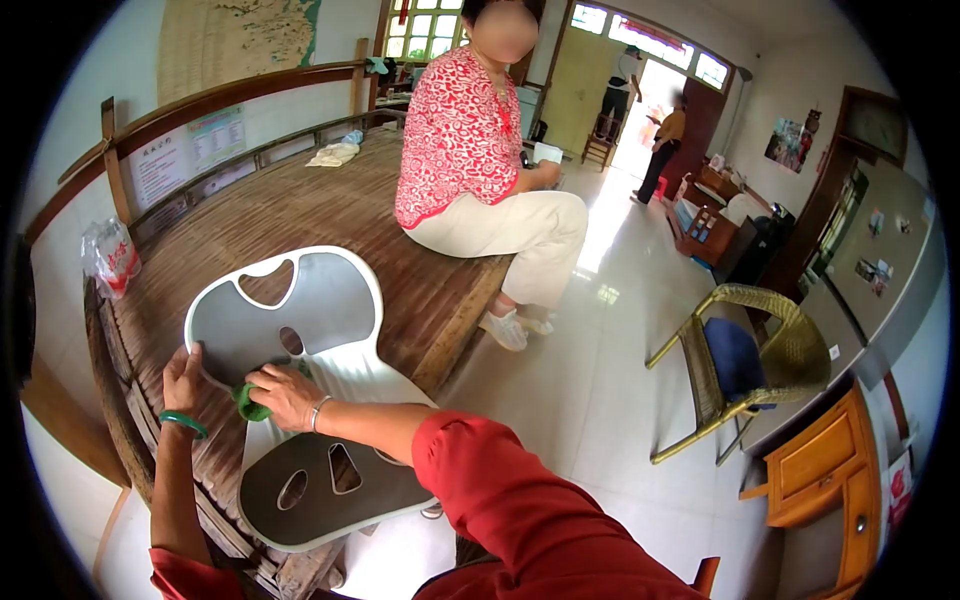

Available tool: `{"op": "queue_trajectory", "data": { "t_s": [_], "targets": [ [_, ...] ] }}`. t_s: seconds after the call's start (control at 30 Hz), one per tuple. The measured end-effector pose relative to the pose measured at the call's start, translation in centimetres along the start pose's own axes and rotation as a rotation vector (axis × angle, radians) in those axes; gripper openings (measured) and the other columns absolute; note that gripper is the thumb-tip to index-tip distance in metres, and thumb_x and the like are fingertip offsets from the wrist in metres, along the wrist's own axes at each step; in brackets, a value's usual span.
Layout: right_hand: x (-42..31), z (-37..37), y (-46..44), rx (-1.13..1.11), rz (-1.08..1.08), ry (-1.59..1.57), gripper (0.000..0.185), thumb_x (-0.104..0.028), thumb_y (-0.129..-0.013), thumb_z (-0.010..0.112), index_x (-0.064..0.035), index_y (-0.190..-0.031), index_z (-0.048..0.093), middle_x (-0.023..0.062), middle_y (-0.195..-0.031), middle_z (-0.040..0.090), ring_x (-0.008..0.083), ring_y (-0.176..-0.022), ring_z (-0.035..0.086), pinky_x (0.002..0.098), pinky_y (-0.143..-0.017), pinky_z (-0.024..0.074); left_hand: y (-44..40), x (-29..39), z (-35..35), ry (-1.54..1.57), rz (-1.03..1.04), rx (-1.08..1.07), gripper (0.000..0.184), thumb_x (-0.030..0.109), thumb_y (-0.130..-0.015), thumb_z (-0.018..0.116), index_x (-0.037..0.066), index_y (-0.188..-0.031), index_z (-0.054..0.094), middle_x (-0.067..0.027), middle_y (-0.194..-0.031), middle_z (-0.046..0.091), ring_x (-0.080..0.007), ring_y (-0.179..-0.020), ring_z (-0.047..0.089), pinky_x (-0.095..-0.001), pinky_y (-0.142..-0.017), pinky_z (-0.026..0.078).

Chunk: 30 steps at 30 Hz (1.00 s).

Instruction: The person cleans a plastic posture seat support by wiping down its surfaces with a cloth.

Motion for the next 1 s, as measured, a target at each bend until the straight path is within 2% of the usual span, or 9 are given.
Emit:
{"op": "queue_trajectory", "data": {
  "t_s": [0.17, 0.27, 0.33, 0.4, 0.7, 0.83, 0.87, 0.9, 1.0],
  "targets": [
    [0.5, 0.7, 0.5, 0.038, 0.018, -0.065, 0.034, -0.002, -0.058, 0.062, -0.0064, -0.092, 0.062, 0.0089, -0.111, 0.057, 0.0299, -0.101, 0.053, 0.0402, -0.087, 0.0457, -0.2, -0.8, -1.4, -0.136, -0.054, 0.11, 0.023, 0.028, -0.092, 0.061, 0.009, -0.08, 0.061, 0.0112, -0.059, 0.039, -0.0016, -0.05, 0.029, -0.0211, -0.045, 0.019],
    [0.3, 0.5, 1.2, 0.015, 0.026, -0.134, 0.034, -0.003, -0.057, 0.064, -0.0065, -0.09, 0.063, 0.0092, -0.102, 0.059, 0.0308, -0.096, 0.054, 0.0402, -0.087, 0.0449, 0.7, 1.5, -0.3, -0.146, -0.036, 0.076, 0.025, 0.032, -0.091, 0.063, 0.009, -0.082, 0.064, 0.0106, -0.061, 0.04, -0.0031, -0.054, 0.034, -0.0222, -0.049, 0.025],
    [0.6, 0.1, 1.1, 0.071, 0.01, -0.133, 0.03, -0.003, -0.057, 0.064, -0.0073, -0.088, 0.062, 0.0083, -0.098, 0.059, 0.0293, -0.094, 0.055, 0.0392, -0.087, 0.045, 0.6, 0.8, 0.5, -0.015, -0.13, 0.062, 0.026, 0.033, -0.091, 0.063, 0.007, -0.089, 0.065, 0.0054, -0.075, 0.055, -0.0049, -0.066, 0.046, -0.0204, -0.06, 0.036],
    [0.3, 0.5, 0.9, 0.026, 0.01, -0.144, 0.028, -0.004, -0.058, 0.065, -0.008, -0.086, 0.061, 0.0066, -0.096, 0.058, 0.0275, -0.092, 0.055, 0.038, -0.086, 0.0455, 0.3, 0.5, 1.1, 0.094, -0.128, -0.1, 0.026, 0.031, -0.093, 0.061, 0.006, -0.092, 0.063, 0.0023, -0.083, 0.06, -0.0079, -0.076, 0.055, -0.0245, -0.074, 0.046],
    [0.3, 0.9, 1.0, -0.032, 0.057, -0.197, 0.026, -0.005, -0.059, 0.063, -0.0094, -0.084, 0.061, 0.0054, -0.09, 0.055, 0.0266, -0.092, 0.055, 0.0369, -0.084, 0.0461, 0.7, 0.6, 1.1, 0.138, -0.113, -0.162, 0.027, 0.032, -0.094, 0.059, 0.005, -0.092, 0.063, 0.0005, -0.086, 0.063, -0.0091, -0.081, 0.058, -0.0265, -0.08, 0.048],
    [1.2, 2.2, 0.5, -0.151, 0.066, -0.219, 0.021, -0.007, -0.06, 0.062, -0.0087, -0.08, 0.061, 0.0064, -0.086, 0.054, 0.0274, -0.09, 0.055, 0.0373, -0.082, 0.0459, 0.8, 0.1, 1.3, 0.149, -0.07, -0.176, 0.014, 0.011, -0.089, 0.062, 0.003, -0.101, 0.061, -0.0021, -0.092, 0.066, -0.011, -0.084, 0.06, -0.0271, -0.08, 0.049],
    [1.3, 2.6, 0.4, -0.184, 0.076, -0.234, 0.02, -0.007, -0.06, 0.062, -0.0084, -0.079, 0.061, 0.0067, -0.084, 0.054, 0.0277, -0.09, 0.055, 0.0373, -0.082, 0.0458, 0.9, 0.4, 1.6, 0.148, -0.002, -0.192, 0.018, 0.002, -0.086, 0.062, 0.002, -0.104, 0.061, -0.0033, -0.095, 0.067, -0.0118, -0.085, 0.061, -0.0274, -0.08, 0.049],
    [1.5, 2.6, 0.3, -0.185, 0.091, -0.242, 0.018, -0.007, -0.06, 0.061, -0.0081, -0.078, 0.061, 0.0071, -0.083, 0.055, 0.028, -0.089, 0.056, 0.0378, -0.081, 0.0461, 0.9, -0.5, 1.8, 0.203, -0.065, -0.197, 0.032, -0.01, -0.078, 0.061, 0.001, -0.109, 0.059, -0.0052, -0.098, 0.068, -0.0134, -0.087, 0.062, -0.0279, -0.08, 0.049],
    [1.6, 2.6, 0.0, -0.182, 0.093, -0.273, 0.021, -0.004, -0.057, 0.061, -0.0069, -0.078, 0.061, 0.0076, -0.083, 0.055, 0.029, -0.087, 0.056, 0.0387, -0.08, 0.0461, 1.1, -1.7, 2.2, 0.163, -0.108, -0.141, 0.034, -0.011, -0.076, 0.062, 0.001, -0.109, 0.059, -0.0058, -0.098, 0.067, -0.0141, -0.087, 0.063, -0.0284, -0.079, 0.05]
  ]
}}
Point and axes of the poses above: each hand's wrist, its own y-axis away from the middle knuckle, its own z-axis out of the palm, x = y × z, the point moved 10 cm from there along -y, towards the middle knuckle
